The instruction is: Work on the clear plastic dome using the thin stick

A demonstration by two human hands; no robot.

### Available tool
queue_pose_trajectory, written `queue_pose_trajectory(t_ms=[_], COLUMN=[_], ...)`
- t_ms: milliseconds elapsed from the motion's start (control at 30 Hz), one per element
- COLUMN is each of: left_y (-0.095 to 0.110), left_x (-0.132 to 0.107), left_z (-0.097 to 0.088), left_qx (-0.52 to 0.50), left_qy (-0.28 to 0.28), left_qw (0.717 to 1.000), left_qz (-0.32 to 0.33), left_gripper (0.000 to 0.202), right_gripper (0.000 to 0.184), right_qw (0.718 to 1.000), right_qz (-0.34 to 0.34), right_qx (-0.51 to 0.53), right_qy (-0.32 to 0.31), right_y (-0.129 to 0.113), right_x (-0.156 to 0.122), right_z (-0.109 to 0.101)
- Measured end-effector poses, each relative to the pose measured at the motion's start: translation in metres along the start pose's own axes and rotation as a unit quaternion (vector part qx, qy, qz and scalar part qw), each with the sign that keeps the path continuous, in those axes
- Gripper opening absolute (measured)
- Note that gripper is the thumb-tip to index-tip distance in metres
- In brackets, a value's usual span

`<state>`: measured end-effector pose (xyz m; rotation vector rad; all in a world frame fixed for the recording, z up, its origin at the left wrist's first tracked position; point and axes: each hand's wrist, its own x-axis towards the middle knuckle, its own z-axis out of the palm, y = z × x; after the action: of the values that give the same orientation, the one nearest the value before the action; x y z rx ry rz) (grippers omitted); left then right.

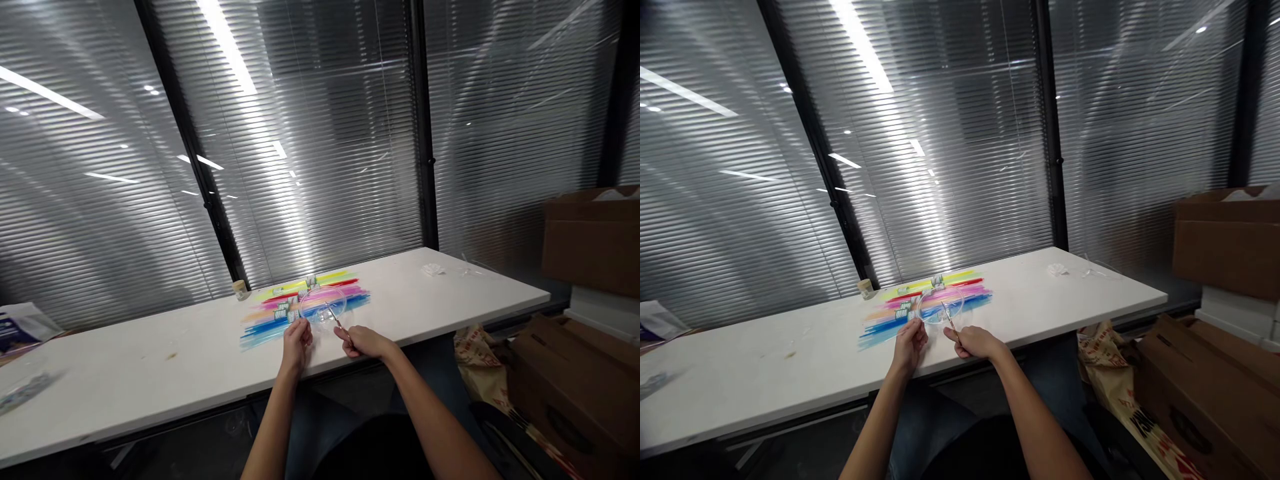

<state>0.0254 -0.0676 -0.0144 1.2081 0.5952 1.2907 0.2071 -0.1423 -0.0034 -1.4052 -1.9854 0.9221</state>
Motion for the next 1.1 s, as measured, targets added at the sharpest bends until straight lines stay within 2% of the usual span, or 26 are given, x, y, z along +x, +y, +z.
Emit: queue_pose_trajectory(t_ms=[700,1100], left_y=[-0.0027,-0.0091], left_x=[0.0012,0.0064], left_z=[-0.0021,-0.0073], left_qx=[0.006,0.007], left_qy=[-0.004,0.005], left_qw=[1.000,1.000], left_qz=[0.000,0.005], left_gripper=[0.042,0.039], right_gripper=[0.062,0.061], right_qw=[1.000,0.999], right_qz=[0.008,0.004], right_qx=[-0.009,-0.032], right_qy=[-0.004,-0.006], right_y=[-0.0026,0.0052], right_x=[-0.0004,0.0060], right_z=[-0.0005,0.0014])
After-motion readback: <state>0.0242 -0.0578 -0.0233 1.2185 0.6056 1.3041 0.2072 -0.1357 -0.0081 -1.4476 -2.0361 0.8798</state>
